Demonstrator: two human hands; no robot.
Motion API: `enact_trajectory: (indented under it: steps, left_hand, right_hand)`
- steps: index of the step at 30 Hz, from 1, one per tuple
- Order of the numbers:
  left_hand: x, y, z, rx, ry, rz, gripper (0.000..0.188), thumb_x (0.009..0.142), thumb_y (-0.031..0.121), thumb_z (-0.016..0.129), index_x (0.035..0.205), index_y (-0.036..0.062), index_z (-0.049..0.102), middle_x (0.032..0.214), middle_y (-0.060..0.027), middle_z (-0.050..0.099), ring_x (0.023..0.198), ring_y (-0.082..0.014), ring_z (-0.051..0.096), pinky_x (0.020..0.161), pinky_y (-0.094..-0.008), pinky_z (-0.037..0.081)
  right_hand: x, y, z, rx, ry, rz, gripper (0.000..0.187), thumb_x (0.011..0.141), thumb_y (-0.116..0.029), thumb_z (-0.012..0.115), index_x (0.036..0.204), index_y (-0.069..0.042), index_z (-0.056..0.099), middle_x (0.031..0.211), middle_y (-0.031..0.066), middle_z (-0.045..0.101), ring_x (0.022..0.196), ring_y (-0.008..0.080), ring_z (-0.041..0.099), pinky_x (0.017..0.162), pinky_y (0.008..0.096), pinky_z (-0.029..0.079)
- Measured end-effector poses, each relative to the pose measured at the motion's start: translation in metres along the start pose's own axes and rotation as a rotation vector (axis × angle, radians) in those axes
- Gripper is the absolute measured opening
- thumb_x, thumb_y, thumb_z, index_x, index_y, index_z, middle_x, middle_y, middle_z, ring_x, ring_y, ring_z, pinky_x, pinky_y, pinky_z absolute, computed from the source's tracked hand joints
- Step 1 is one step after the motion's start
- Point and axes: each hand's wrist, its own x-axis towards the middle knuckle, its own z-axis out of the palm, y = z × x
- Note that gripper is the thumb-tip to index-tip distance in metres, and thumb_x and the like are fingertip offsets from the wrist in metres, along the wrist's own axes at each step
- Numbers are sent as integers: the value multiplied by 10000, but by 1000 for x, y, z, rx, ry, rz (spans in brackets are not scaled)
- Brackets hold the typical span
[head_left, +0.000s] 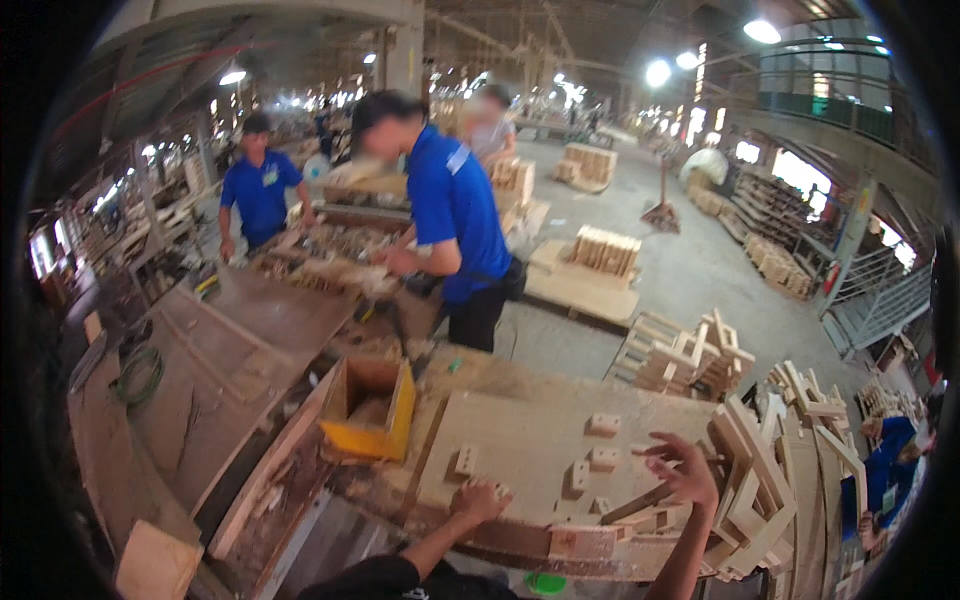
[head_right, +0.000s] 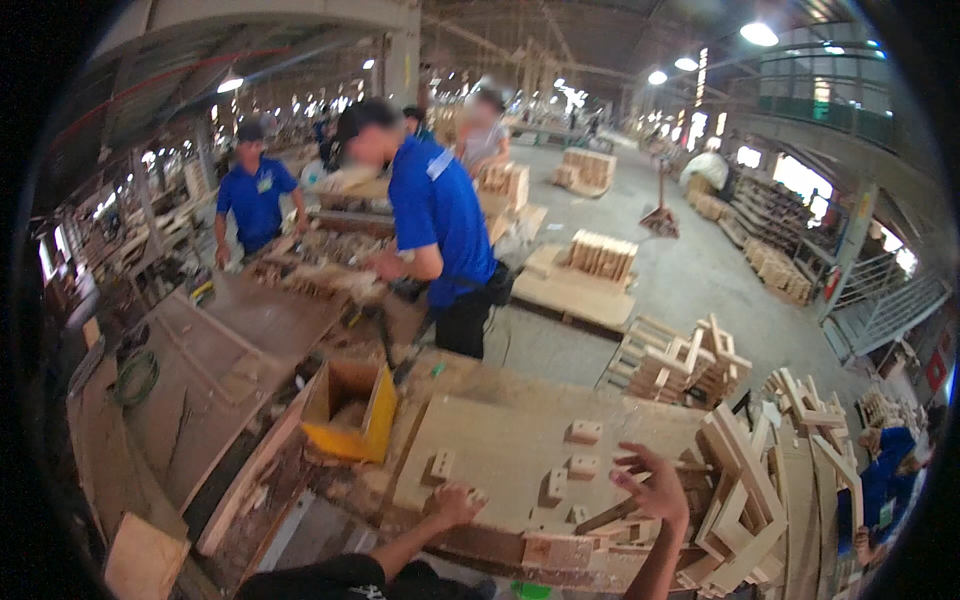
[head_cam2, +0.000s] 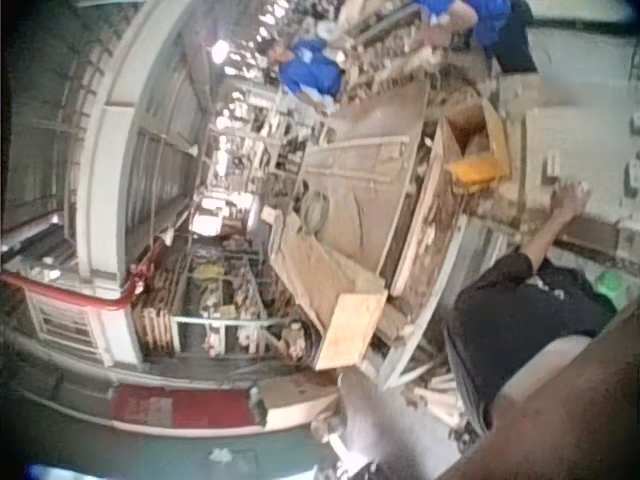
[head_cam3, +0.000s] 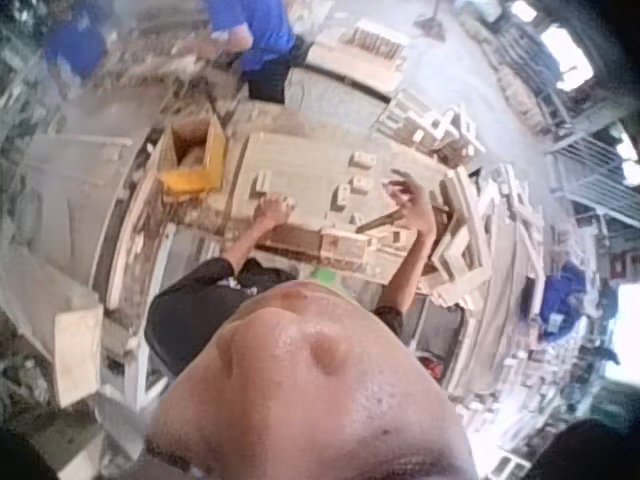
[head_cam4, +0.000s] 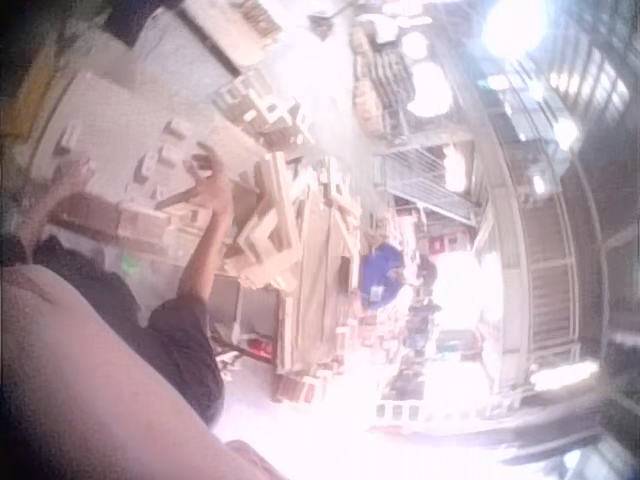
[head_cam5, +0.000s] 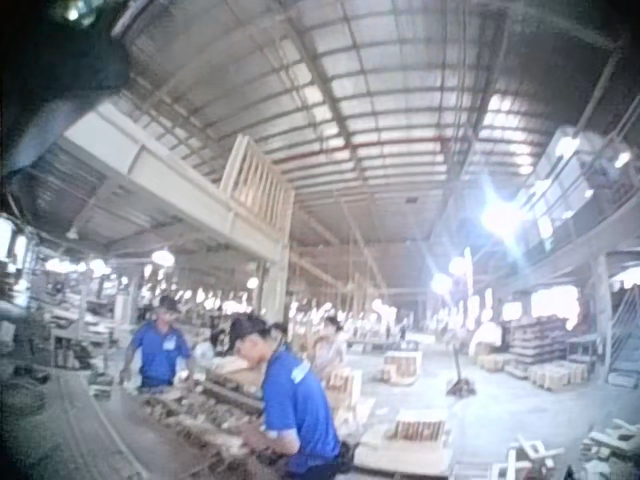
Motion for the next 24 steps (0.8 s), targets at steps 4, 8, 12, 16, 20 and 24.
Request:
enact_trajectory:
  steps: [4, 8, 12, 16, 20, 24]
  left_hand:
    - [-2, -8, -1, -17, 96, 21, 590, 840, 559, 564, 1147, 67, 671, 1232, -179, 614, 1233, -344, 513, 1089, -544, 293]
    - [-1, -6, -2, -67, 58, 20, 568, 841, 538, 576, 1134, 60, 666, 1239, -184, 607, 1245, -351, 499, 1094, -543, 282]
    - [-3, -11, 5, -42, 116, -20, 549, 842, 513, 588, 1146, 61, 649, 1247, -171, 603, 1266, -362, 472, 1098, -544, 265]
    - [-3, -9, 7, -96, 98, 11, 541, 849, 510, 581, 1154, 68, 643, 1266, -168, 594, 1271, -365, 465, 1101, -551, 256]
    - [-8, -13, 5, -40, 183, 4, 513, 849, 508, 594, 1123, 80, 666, 1220, -168, 621, 1230, -360, 505, 1074, -530, 302]
    - [-4, -7, -12, -286, 68, 55, 519, 852, 495, 640, 1124, 54, 664, 1210, -188, 633, 1175, -368, 565, 1014, -471, 419]
  right_hand:
    - [5, -3, 6, -8, 22, -36, 521, 852, -179, 752, 1303, -13, 551, 1020, 128, 706, 896, 176, 667, 779, 324, 533]
    - [3, -1, 6, -46, 37, -17, 548, 872, -282, 728, 1317, -22, 541, 1013, 94, 686, 796, 107, 601, 699, 269, 499]
    - [4, 0, 12, -5, 40, 20, 531, 866, -256, 732, 1326, -58, 554, 1047, 101, 688, 889, 138, 640, 743, 291, 521]
    - [0, 4, 9, -4, 54, 11, 538, 870, -255, 730, 1334, -53, 546, 1043, 98, 687, 900, 138, 635, 738, 280, 516]
    - [3, -1, 15, -49, 62, 5, 522, 883, -258, 712, 1338, -65, 543, 1040, 89, 686, 898, 142, 633, 769, 297, 503]
    - [5, 7, 9, 36, 113, -105, 503, 905, -289, 695, 1330, -64, 546, 1058, 97, 682, 931, 142, 629, 832, 303, 484]
